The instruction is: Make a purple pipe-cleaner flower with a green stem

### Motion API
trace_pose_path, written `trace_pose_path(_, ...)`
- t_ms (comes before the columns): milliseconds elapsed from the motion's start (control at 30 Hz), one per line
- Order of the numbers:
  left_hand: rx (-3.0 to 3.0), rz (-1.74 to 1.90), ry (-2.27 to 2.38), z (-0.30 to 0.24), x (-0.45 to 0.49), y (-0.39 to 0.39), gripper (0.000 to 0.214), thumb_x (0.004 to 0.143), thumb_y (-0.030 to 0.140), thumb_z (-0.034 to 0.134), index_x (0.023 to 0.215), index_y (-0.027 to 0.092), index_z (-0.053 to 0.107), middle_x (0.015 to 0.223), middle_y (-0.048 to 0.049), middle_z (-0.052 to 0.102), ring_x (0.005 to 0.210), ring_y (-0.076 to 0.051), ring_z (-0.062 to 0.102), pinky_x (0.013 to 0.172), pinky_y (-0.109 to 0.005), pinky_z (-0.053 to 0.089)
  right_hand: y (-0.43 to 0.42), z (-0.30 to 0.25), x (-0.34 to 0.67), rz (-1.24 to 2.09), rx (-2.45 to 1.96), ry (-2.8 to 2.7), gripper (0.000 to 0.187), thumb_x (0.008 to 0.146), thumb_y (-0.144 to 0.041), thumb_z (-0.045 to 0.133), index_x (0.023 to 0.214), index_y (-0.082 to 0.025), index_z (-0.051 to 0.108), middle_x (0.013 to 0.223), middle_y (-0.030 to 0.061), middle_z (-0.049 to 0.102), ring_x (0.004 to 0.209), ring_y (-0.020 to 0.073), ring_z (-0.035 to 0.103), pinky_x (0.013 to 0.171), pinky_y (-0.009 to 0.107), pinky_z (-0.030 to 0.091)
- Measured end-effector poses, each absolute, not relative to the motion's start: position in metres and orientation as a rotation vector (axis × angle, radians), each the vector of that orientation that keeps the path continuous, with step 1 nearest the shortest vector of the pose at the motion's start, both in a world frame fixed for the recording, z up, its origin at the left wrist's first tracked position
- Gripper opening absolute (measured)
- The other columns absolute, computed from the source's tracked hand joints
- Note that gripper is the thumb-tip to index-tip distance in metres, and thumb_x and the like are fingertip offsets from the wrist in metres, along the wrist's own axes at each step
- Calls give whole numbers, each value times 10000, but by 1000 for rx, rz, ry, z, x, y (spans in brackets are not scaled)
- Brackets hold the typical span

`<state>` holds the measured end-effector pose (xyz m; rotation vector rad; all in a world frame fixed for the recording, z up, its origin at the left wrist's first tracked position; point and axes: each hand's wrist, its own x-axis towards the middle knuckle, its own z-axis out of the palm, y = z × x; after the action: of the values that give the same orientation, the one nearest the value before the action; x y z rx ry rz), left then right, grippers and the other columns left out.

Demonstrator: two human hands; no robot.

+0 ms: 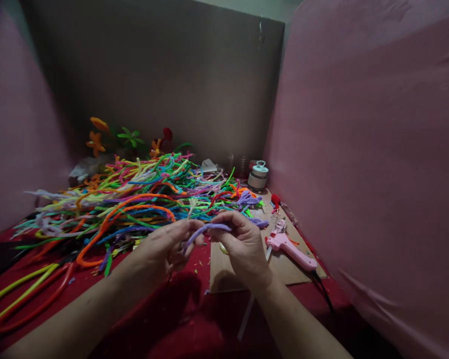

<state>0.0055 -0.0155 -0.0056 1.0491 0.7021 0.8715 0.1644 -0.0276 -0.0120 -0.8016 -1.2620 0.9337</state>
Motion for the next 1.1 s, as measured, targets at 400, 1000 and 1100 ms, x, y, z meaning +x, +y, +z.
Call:
trace_pose_path(400,1328,948,855,11,6,-23,268,845,379,466,890,162,616,591,19,526,465,-54,319,427,-182,203,-26,-1,173,728,-736,-1549,70,735,-180,660,793,-219,653,741,-14,604,690,106,556,631,235,465)
trace_pose_path(1000,1522,901,867,12,5,-29,188,817,236,504,831,174,681,533,45,496,454,-49,318,431,-188,224,-37,0,176,98,-720,-1856,152,785,-57,577,870,-183,587,786,14,597,756,117,556,680,258,457)
trace_pose_path(1100,1530,903,866,11,6,-29,191,819,236,507,844,184,689,555,42,504,461,-46,329,434,-183,235,-38,-2,177,107,-743,-1854,161,781,-52,577,879,-180,587,800,21,597,775,123,557,690,266,457)
